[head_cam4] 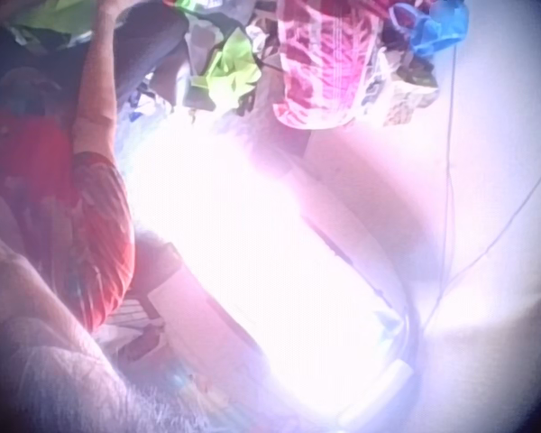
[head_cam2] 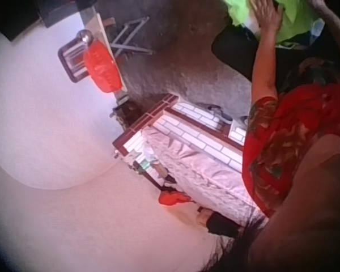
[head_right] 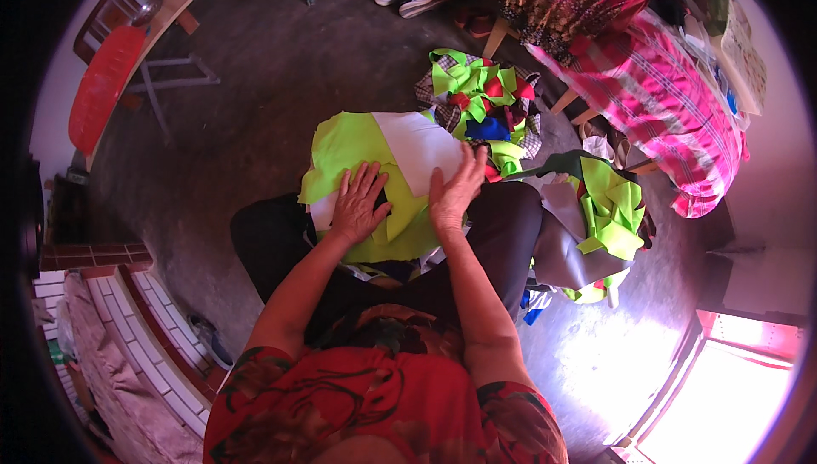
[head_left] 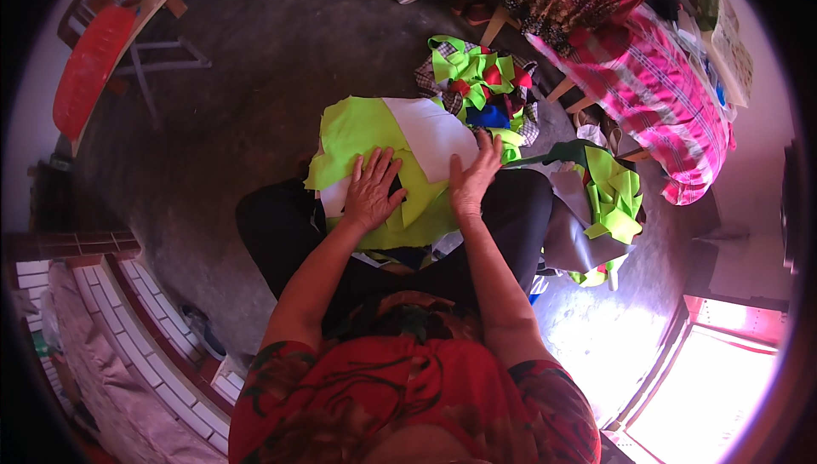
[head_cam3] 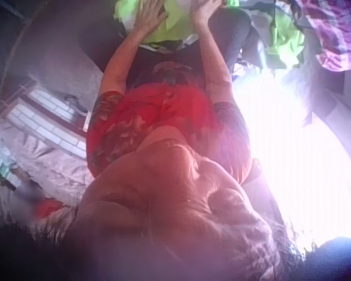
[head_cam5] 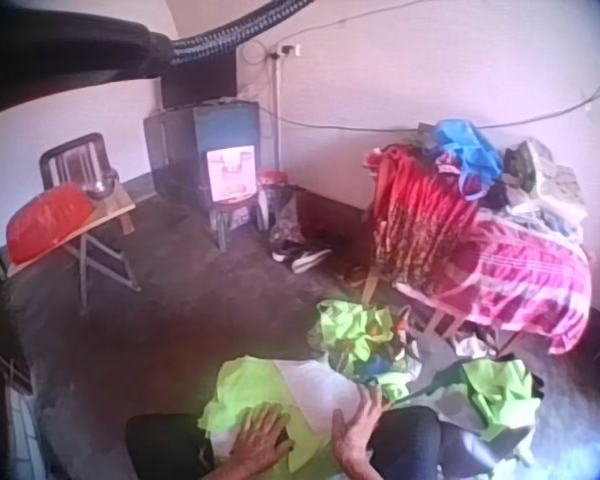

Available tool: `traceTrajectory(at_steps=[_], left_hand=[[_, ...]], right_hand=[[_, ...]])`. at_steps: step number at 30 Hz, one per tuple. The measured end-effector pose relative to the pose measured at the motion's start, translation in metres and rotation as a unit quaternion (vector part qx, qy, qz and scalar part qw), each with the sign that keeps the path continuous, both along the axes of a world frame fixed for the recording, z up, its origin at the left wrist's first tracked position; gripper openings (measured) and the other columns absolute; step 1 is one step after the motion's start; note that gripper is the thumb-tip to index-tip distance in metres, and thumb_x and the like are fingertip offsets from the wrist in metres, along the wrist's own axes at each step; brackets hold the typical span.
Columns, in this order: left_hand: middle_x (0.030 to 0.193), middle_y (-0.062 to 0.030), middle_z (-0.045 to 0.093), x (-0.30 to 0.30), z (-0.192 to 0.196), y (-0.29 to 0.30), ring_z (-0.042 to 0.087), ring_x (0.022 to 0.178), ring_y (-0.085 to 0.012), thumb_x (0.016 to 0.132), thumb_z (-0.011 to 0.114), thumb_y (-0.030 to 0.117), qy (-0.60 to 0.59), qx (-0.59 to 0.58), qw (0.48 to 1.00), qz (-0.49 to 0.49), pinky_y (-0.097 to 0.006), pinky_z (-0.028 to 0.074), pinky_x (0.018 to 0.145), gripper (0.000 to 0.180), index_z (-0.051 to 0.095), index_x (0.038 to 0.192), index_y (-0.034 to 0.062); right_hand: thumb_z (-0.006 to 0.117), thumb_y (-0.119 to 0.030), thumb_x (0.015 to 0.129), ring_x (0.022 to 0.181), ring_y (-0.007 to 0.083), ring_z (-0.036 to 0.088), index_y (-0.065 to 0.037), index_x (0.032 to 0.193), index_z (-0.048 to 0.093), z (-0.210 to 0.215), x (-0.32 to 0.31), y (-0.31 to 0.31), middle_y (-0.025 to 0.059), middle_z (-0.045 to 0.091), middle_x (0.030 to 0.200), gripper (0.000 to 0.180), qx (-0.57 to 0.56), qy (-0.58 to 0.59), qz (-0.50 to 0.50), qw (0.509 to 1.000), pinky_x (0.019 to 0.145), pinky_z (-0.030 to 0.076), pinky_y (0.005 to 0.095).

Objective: The person sits on the floor and sorts through a pile of colorful fabric pieces, picking up and placing down individual pieces repeatedly. The person handles green, white, and dark-colored fabric pieces by hand without using tools.

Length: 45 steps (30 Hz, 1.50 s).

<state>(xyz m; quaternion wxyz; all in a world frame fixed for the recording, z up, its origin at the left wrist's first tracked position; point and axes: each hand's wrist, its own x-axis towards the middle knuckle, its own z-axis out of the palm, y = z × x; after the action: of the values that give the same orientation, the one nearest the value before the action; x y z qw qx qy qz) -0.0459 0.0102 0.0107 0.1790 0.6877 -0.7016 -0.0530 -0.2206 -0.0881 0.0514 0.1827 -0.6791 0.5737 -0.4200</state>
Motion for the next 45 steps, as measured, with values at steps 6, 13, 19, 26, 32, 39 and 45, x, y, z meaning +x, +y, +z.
traceTrajectory(at_steps=[6,13,19,26,32,39,45], left_hand=[[0.153,-0.0084,0.027,-0.005,0.002,-0.004,0.022,0.142,-0.0261,0.087,0.054,0.041,-0.001,-0.007,1.000,-0.010,-0.049,0.011,0.116,0.061,0.043,0.138,0.0106],[0.152,-0.0082,0.029,-0.004,0.001,-0.004,0.022,0.143,-0.0263,0.085,0.056,0.041,-0.016,-0.009,1.000,-0.012,-0.050,0.012,0.116,0.063,0.044,0.139,0.0100],[0.152,-0.0103,0.029,0.000,-0.008,-0.005,0.024,0.142,-0.0284,0.085,0.056,0.039,-0.038,-0.021,0.999,-0.006,-0.050,0.012,0.116,0.061,0.044,0.137,0.0101],[0.151,-0.0110,0.030,-0.005,-0.001,-0.004,0.023,0.142,-0.0287,0.086,0.058,0.037,-0.050,0.002,0.999,-0.011,-0.051,0.013,0.115,0.062,0.041,0.139,0.0090],[0.151,-0.0107,0.030,0.000,-0.007,-0.001,0.026,0.141,-0.0294,0.088,0.055,0.037,-0.050,-0.037,0.998,-0.019,-0.052,0.016,0.114,0.060,0.042,0.138,0.0084],[0.152,-0.0103,0.029,-0.004,-0.004,-0.002,0.025,0.141,-0.0289,0.089,0.053,0.038,-0.070,-0.032,0.997,-0.015,-0.052,0.015,0.115,0.058,0.042,0.139,0.0091],[0.153,-0.0095,0.027,-0.006,-0.007,-0.004,0.023,0.142,-0.0283,0.090,0.052,0.039,-0.071,-0.010,0.997,-0.011,-0.052,0.015,0.115,0.059,0.041,0.140,0.0107]], right_hand=[[0.055,-0.040,0.089,0.142,0.0347,0.017,-0.027,0.148,0.029,-0.055,0.004,0.018,0.0138,0.017,0.155,0.065,0.124,0.289,0.148,0.938,0.107,0.018,0.0626],[0.054,-0.039,0.090,0.138,0.0366,0.027,-0.026,0.146,0.030,-0.054,0.000,0.014,0.0162,0.026,0.151,0.063,0.098,0.271,0.165,0.943,0.103,0.028,0.0598],[0.059,-0.038,0.087,0.142,0.0373,0.016,-0.023,0.146,0.031,-0.034,0.004,0.013,0.0183,0.020,0.153,0.067,0.183,0.232,0.185,0.937,0.107,0.021,0.0623],[0.067,-0.026,0.084,0.136,0.0383,0.031,-0.018,0.143,0.036,0.048,-0.010,0.023,0.0180,0.029,0.148,0.067,0.125,0.117,0.234,0.957,0.106,0.033,0.0512],[0.068,-0.007,0.081,0.116,0.0352,0.054,-0.005,0.122,0.057,0.123,-0.095,0.018,0.0180,0.057,0.123,0.042,-0.038,-0.014,0.219,0.975,0.099,0.044,0.0409],[0.069,-0.008,0.080,0.094,0.0259,0.066,-0.007,0.119,0.062,0.148,-0.262,-0.038,0.0135,0.065,0.112,0.039,-0.103,0.147,-0.035,0.983,0.077,0.053,0.0352],[0.072,-0.017,0.073,0.103,0.0326,0.060,-0.010,0.119,0.060,0.124,-0.356,-0.069,0.0136,0.062,0.112,0.047,0.046,0.315,-0.096,0.943,0.085,0.049,0.0419]])
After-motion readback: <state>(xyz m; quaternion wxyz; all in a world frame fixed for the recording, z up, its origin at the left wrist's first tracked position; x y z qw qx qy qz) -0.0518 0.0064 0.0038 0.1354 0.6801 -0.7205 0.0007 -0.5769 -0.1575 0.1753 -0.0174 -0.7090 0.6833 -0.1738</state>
